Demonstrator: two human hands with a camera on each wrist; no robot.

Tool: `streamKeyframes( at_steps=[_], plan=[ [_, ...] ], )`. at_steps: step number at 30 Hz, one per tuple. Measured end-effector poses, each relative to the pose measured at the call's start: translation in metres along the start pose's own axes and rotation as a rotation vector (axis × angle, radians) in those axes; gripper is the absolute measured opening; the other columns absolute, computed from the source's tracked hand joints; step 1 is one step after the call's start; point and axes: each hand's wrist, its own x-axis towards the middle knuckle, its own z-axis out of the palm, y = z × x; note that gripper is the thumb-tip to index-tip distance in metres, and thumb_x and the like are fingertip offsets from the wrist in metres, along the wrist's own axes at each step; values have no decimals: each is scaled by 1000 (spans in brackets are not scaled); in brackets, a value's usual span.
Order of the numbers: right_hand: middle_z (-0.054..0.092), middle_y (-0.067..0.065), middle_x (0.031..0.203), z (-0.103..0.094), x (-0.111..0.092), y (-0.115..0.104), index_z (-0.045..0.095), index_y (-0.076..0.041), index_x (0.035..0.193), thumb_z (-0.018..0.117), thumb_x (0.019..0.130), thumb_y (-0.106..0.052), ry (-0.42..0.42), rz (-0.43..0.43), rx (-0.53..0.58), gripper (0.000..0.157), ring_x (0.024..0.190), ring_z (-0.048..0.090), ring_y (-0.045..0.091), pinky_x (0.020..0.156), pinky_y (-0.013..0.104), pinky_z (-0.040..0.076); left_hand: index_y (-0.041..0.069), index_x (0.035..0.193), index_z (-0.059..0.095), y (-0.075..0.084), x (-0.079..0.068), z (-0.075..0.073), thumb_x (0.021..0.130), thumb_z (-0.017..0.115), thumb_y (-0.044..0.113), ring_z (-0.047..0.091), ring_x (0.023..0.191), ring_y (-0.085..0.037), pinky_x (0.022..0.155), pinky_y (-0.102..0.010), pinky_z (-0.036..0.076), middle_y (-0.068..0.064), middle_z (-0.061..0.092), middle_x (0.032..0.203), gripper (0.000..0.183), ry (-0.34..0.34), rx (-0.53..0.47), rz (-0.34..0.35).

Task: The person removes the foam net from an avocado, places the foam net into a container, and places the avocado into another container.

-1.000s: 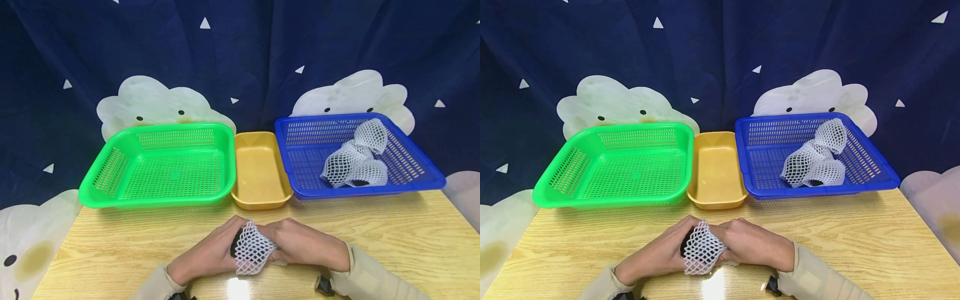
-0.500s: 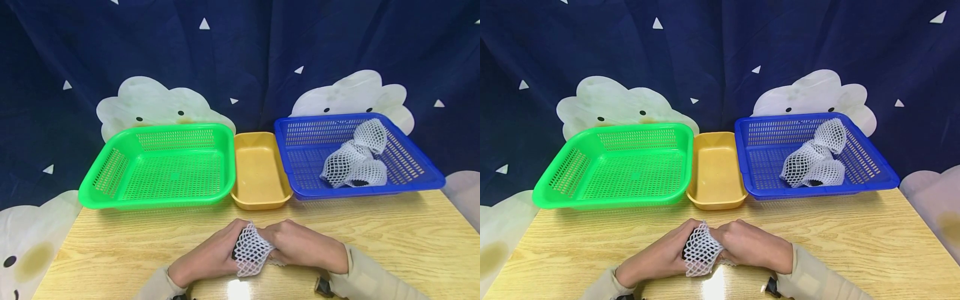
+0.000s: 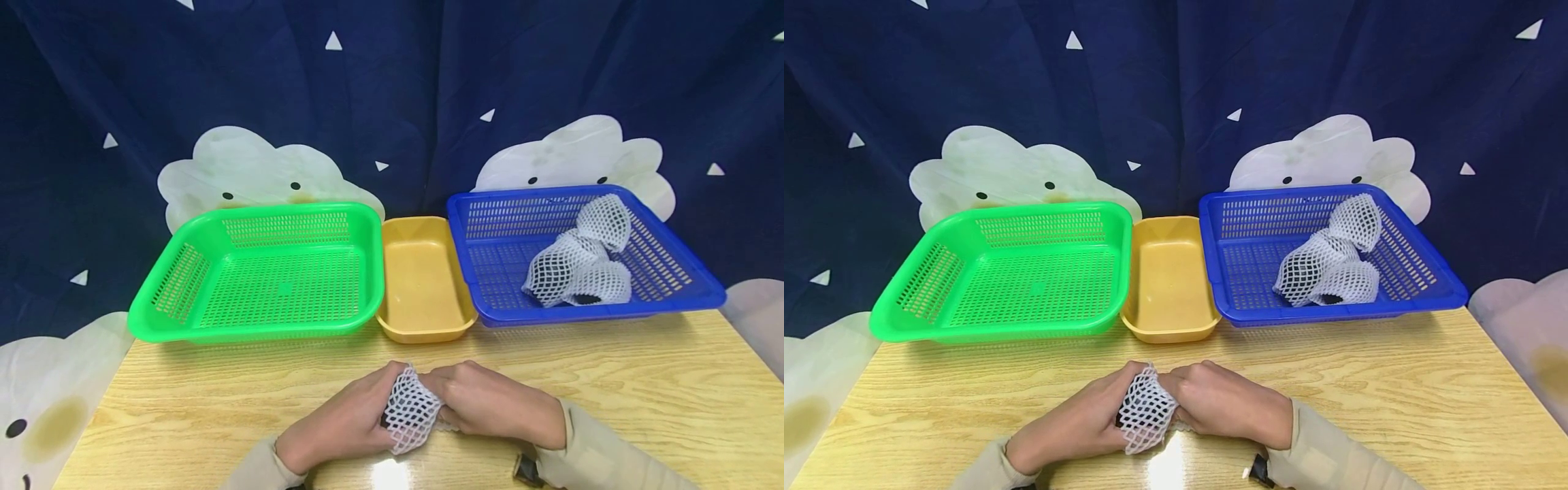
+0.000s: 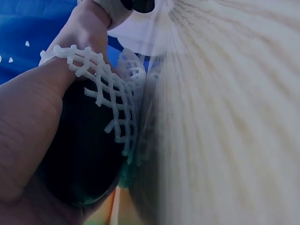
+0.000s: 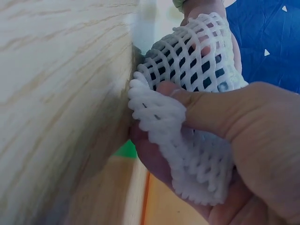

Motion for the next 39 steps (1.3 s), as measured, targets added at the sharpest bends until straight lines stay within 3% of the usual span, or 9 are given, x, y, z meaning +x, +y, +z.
streamKeyframes(
  at_steps=[14,25,39],
  plan=[
    [73,-7,96,1,-3,2,66,-19,103,67,96,-8,-31,2,21,14,89,68,-1,78,12,56,10,141,45,2,-1,-1,83,81,24,61,107,-4,99,-26,57,1,64,120,70,-5,38,3],
    [72,-9,96,1,-3,5,65,-22,103,66,96,-8,0,-23,36,16,91,67,-2,80,12,56,15,141,47,0,-3,-4,87,80,30,59,107,-2,100,-25,56,7,62,121,65,-23,-9,1],
    [70,-12,97,2,-5,7,68,-23,109,64,98,-10,-5,-16,30,18,91,66,-4,80,12,56,11,146,47,1,-5,-9,89,78,35,61,120,-9,108,-32,54,0,63,136,70,-42,33,-1]
  ],
)
